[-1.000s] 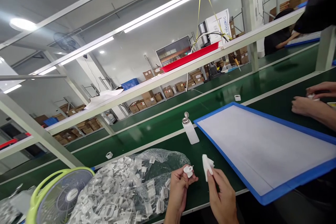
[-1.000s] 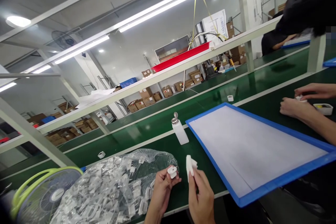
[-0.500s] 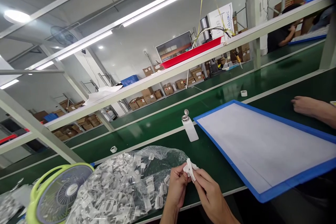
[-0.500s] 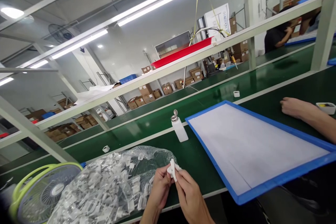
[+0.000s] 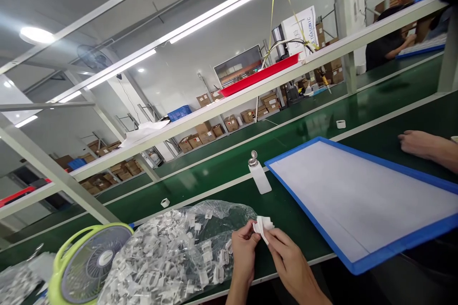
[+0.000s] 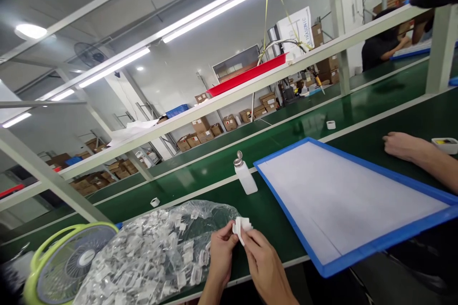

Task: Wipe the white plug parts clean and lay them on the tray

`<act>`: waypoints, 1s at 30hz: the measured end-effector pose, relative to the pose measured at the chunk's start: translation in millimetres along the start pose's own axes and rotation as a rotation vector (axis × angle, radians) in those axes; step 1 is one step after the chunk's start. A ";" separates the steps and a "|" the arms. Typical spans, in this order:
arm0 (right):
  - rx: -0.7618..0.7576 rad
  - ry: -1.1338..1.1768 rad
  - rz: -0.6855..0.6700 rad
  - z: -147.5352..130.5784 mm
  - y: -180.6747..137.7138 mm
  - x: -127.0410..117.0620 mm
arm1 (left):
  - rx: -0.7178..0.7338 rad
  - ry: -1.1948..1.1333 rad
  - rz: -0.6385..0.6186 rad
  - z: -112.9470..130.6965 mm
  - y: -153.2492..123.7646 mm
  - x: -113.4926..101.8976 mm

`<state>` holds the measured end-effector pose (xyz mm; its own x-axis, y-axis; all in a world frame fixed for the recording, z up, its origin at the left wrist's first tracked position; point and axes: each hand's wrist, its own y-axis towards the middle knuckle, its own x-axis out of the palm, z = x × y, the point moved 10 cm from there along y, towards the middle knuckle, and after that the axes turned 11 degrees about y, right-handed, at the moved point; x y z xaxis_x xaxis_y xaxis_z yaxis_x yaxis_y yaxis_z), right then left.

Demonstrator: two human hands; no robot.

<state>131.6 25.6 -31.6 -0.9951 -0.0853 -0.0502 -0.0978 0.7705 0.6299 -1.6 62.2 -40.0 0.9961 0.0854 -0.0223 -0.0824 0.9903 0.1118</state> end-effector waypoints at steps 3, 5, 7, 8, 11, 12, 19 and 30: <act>-0.005 0.019 -0.106 -1.2 -0.4 5.2 | -0.017 -0.014 0.002 -1.5 -0.6 0.2; 0.012 0.036 -0.111 2.1 -1.8 3.7 | -0.033 -0.042 -0.005 -3.8 -0.3 0.2; 0.038 0.053 -0.076 7.1 -3.3 0.0 | -0.052 -0.090 0.005 -7.2 0.1 -2.2; 0.053 0.063 -0.050 9.6 -3.8 -2.2 | -0.063 -0.120 0.019 -9.3 0.0 -4.0; 0.111 0.105 0.059 15.1 -3.2 -12.6 | -0.101 -0.210 0.080 -16.3 -3.6 -6.3; 0.135 0.120 0.111 16.1 -2.6 -18.2 | -0.130 -0.240 0.094 -19.6 -6.4 -3.4; 0.275 0.241 0.306 2.6 -1.0 -53.7 | -0.453 -0.630 0.074 -26.9 -46.4 60.9; 0.299 0.267 0.253 -31.1 14.3 -107.4 | -0.257 -0.288 0.078 32.2 -26.0 119.5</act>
<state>237.5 26.2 6.9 -0.9533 -0.0005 0.3021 0.1085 0.9327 0.3439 120.6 43.1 -13.5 0.9516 0.1635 0.2601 -0.1273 0.9804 -0.1506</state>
